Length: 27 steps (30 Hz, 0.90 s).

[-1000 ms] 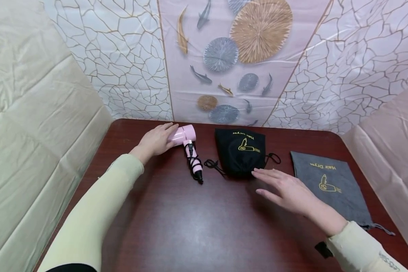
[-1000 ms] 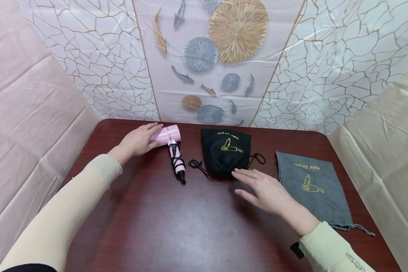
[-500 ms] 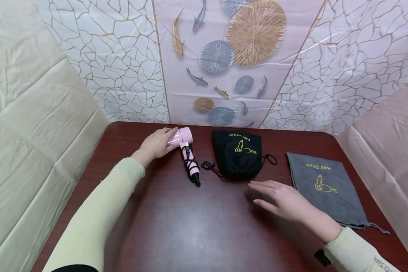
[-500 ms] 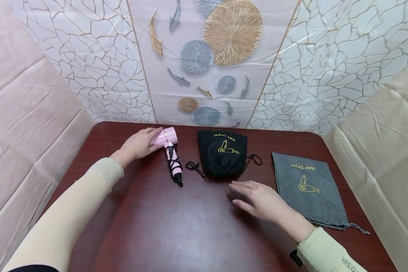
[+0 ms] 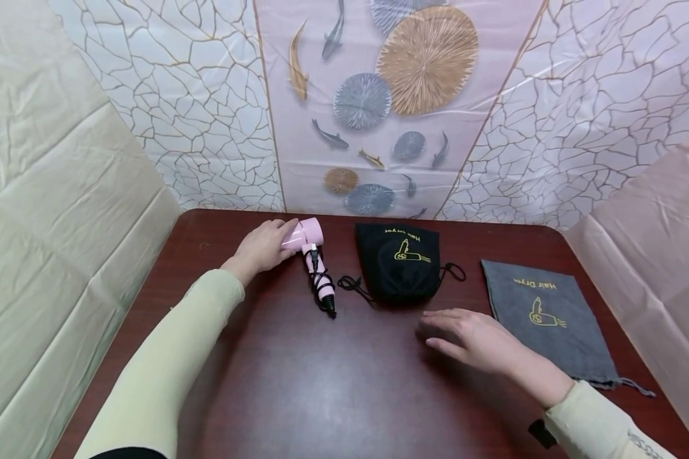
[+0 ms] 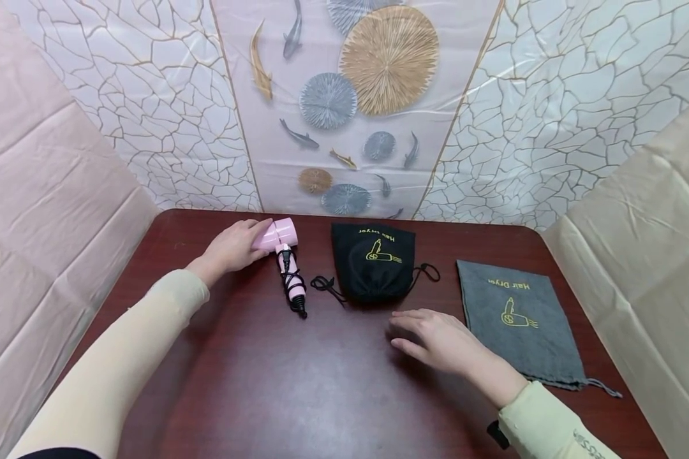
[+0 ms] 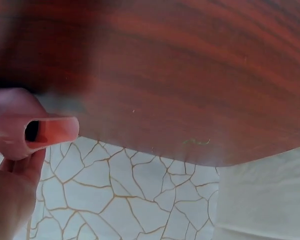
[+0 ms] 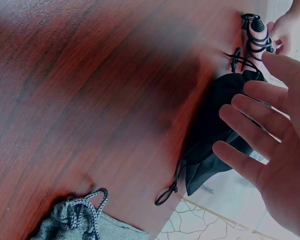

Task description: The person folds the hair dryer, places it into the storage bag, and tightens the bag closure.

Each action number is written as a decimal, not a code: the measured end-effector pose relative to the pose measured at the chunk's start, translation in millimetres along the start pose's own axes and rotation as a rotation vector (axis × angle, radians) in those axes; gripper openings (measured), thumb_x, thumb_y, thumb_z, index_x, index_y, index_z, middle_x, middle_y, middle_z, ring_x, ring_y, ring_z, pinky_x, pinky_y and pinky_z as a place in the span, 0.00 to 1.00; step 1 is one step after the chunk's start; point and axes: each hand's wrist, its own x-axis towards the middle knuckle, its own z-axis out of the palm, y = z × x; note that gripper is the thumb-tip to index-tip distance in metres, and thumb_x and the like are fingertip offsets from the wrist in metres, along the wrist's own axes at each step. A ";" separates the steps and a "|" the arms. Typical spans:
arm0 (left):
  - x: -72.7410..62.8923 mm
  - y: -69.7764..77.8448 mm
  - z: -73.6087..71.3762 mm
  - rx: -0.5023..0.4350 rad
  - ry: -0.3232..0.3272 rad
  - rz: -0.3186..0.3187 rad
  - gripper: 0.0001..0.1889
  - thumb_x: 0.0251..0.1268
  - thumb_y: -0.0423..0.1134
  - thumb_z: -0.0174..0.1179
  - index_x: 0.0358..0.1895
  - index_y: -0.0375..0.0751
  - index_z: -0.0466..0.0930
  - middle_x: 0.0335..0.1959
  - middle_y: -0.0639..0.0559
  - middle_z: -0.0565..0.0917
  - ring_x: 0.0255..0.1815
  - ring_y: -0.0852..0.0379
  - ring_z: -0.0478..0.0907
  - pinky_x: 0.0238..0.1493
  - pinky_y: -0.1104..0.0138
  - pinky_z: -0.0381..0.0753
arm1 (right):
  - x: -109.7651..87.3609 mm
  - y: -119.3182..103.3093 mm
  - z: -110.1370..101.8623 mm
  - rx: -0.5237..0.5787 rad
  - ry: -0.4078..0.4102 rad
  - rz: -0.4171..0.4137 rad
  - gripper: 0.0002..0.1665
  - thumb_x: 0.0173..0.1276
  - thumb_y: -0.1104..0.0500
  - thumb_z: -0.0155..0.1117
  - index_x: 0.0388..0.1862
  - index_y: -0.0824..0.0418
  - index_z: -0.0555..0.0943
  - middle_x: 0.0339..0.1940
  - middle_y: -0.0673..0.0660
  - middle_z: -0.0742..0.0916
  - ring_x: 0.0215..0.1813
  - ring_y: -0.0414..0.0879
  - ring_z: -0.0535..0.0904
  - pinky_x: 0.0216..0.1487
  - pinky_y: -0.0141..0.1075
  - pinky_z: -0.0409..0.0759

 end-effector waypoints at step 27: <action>-72.1 18.8 -4.6 -0.018 0.286 -0.016 0.37 0.62 0.44 0.77 0.74 0.35 0.76 0.55 0.30 0.86 0.53 0.31 0.83 0.55 0.41 0.83 | 17.1 -1.4 -0.4 0.018 -0.025 -0.021 0.22 0.77 0.48 0.69 0.64 0.56 0.88 0.63 0.54 0.89 0.63 0.53 0.87 0.57 0.56 0.86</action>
